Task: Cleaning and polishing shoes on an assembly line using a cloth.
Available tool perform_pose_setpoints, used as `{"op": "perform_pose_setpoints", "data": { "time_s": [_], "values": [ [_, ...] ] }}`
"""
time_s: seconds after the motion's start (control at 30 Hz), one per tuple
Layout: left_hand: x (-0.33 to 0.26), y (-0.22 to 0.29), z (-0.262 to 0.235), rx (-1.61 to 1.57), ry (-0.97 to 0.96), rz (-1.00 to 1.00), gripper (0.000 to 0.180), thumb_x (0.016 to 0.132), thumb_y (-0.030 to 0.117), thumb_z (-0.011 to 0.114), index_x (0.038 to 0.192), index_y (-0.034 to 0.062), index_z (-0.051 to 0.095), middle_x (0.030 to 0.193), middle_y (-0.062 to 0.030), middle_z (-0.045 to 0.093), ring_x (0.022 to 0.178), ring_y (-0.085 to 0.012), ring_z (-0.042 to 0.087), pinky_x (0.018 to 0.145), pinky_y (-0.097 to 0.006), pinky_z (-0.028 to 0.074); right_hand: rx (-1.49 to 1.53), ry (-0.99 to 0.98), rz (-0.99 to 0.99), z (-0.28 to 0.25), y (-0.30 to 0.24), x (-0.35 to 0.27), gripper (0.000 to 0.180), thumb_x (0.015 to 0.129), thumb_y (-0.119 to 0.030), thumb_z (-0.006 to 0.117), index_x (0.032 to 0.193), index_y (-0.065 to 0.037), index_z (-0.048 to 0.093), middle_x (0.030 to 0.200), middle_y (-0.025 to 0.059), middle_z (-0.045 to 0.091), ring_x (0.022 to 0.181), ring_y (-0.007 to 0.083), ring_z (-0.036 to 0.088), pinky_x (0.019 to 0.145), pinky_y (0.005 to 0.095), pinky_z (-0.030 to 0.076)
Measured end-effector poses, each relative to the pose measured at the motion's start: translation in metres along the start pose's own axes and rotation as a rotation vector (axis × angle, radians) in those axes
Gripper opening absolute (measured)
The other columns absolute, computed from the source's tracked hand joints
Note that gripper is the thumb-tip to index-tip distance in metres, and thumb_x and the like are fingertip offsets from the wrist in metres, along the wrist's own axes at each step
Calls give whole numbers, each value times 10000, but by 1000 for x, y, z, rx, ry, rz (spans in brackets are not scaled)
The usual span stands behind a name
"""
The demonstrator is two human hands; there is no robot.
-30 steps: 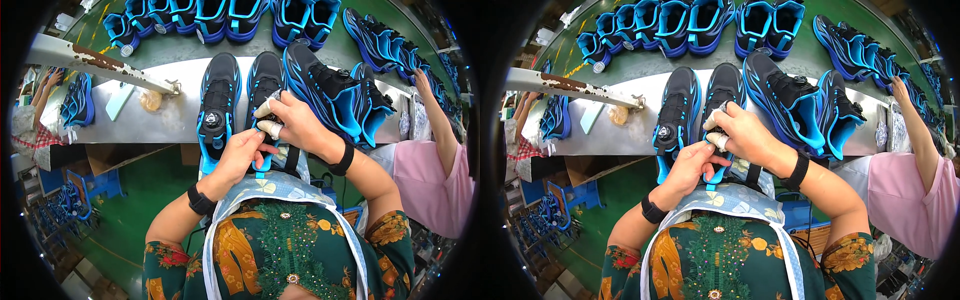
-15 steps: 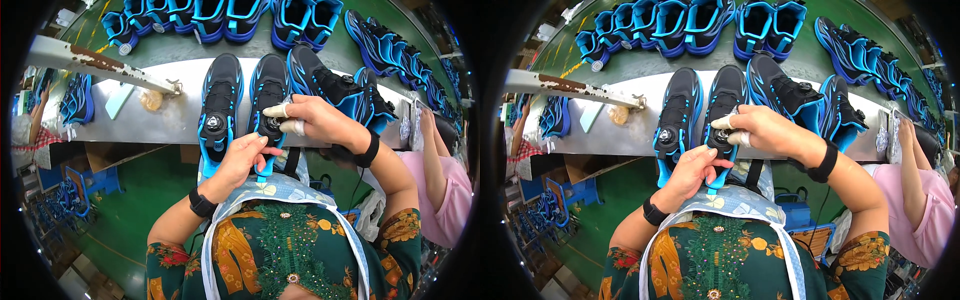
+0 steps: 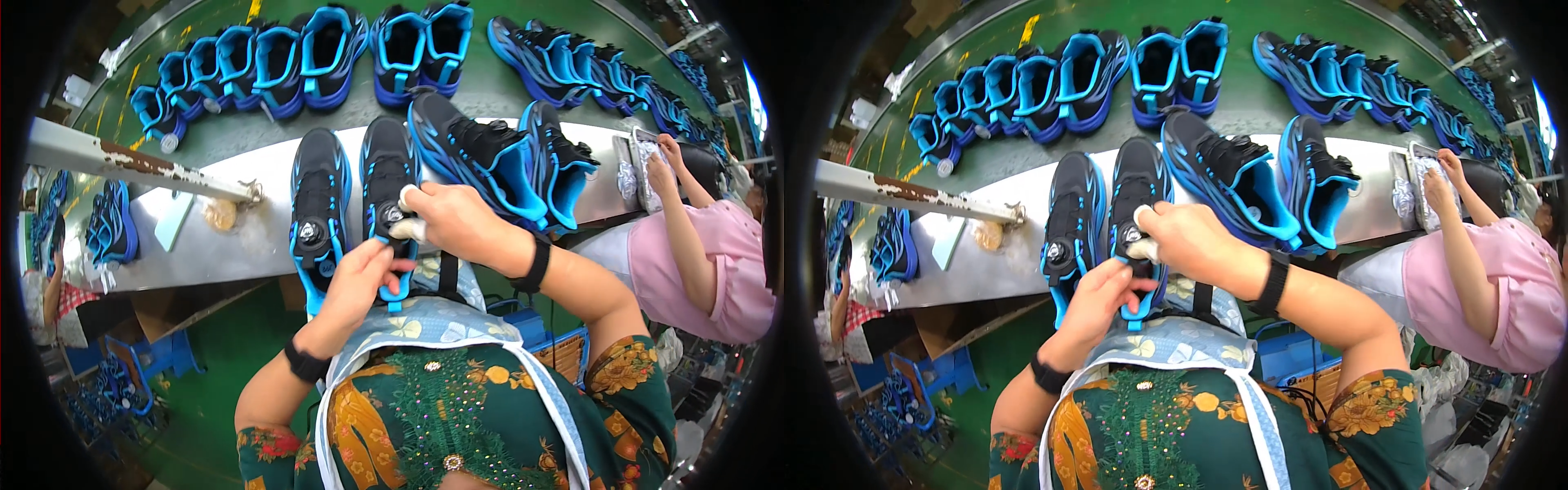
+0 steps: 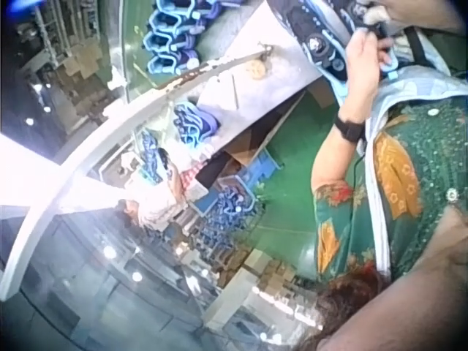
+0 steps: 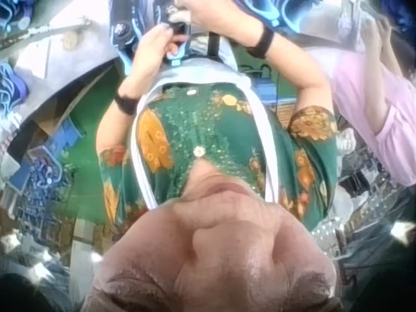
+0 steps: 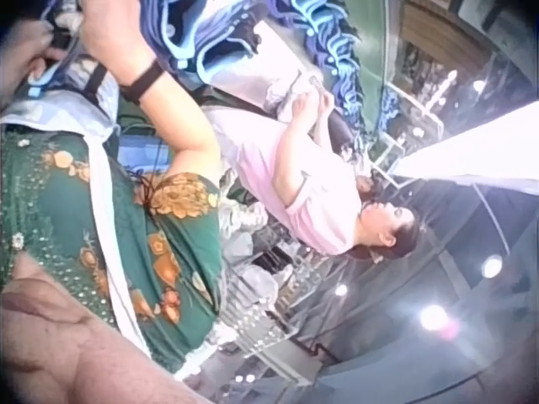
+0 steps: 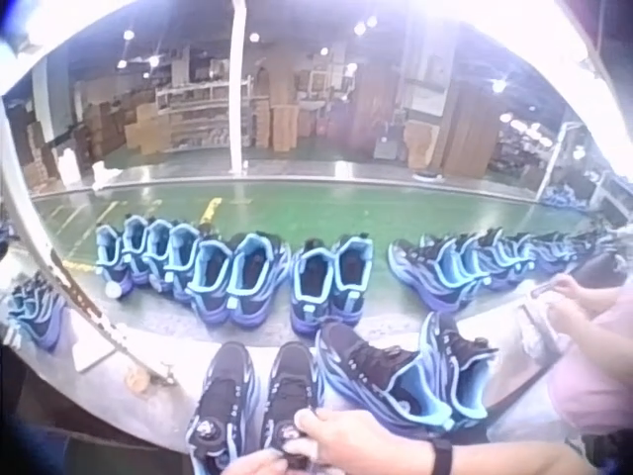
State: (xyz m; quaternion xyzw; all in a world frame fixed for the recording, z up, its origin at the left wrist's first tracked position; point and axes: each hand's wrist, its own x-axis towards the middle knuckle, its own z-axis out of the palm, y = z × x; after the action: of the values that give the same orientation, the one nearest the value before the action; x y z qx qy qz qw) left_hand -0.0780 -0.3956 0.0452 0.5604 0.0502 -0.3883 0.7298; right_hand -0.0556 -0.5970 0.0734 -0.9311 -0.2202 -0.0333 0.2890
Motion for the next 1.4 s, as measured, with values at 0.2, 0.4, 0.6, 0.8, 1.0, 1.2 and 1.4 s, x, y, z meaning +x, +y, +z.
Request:
{"op": "perform_pose_setpoints", "data": {
  "time_s": [0.2, 0.4, 0.6, 0.8, 1.0, 1.2, 1.4],
  "values": [
    [-78, 39, -46, 914, 464, 442, 350, 851, 98, 669, 1170, -29, 599, 914, -160, 643, 720, -208, 623, 634, -297, 493, -333, 69, 531, -113, 37, -80, 414, 751, -328, 796, 1065, -96, 659, 839, 188, 639, 784, 363, 647, 706, 424, 523],
    [-18, 9, -2, 1371, 329, 441, 903, 746, 362, 783, 1432, -25, 342, 919, -284, 625, 859, -436, 632, 746, -471, 512, -393, 374, 642, -39, 82, -78, 590, 701, -63, 767, 1194, -15, 448, 1071, 300, 467, 956, 512, 525, 826, 485, 486],
    [11, 10, -21, 1354, 346, 365, 521, 787, 157, 651, 1255, -1, 485, 901, -257, 645, 834, -439, 637, 718, -509, 514, -602, 245, 595, -73, 157, -124, 637, 697, 10, 681, 1294, -29, 464, 1209, 283, 447, 952, 476, 590, 827, 506, 509],
    [-154, 93, -110, 1292, 164, 334, 446, 765, 48, 605, 1205, 120, 597, 930, -195, 676, 862, -399, 638, 733, -421, 523, -764, -162, 866, -165, 125, -133, 298, 749, -144, 708, 1010, -8, 665, 892, 255, 662, 840, 432, 639, 774, 481, 512],
    [-286, 102, -181, 765, 889, 482, 542, 742, -15, 408, 1258, -17, 573, 991, -90, 681, 914, -129, 593, 832, -268, 470, -174, -108, 158, -88, 22, 75, 412, 791, -126, 685, 1196, -99, 608, 904, 198, 665, 846, 385, 639, 756, 430, 511],
    [-165, 218, -314, 1316, 1537, 532, 497, 774, 143, 553, 1269, 162, 575, 991, -233, 662, 946, -437, 622, 807, -501, 487, -185, -215, -127, 13, -42, 300, 577, 814, -308, 716, 1320, -127, 507, 902, 227, 669, 866, 425, 630, 759, 474, 497],
    [-54, 333, -434, 1425, 1697, 302, 256, 907, 154, 473, 1130, 132, 598, 993, -157, 698, 928, -365, 677, 774, -486, 528, -551, -306, -101, 107, -59, 433, 724, 759, -309, 736, 1398, -163, 429, 990, 190, 691, 954, 336, 668, 806, 456, 534]
  ]
}}
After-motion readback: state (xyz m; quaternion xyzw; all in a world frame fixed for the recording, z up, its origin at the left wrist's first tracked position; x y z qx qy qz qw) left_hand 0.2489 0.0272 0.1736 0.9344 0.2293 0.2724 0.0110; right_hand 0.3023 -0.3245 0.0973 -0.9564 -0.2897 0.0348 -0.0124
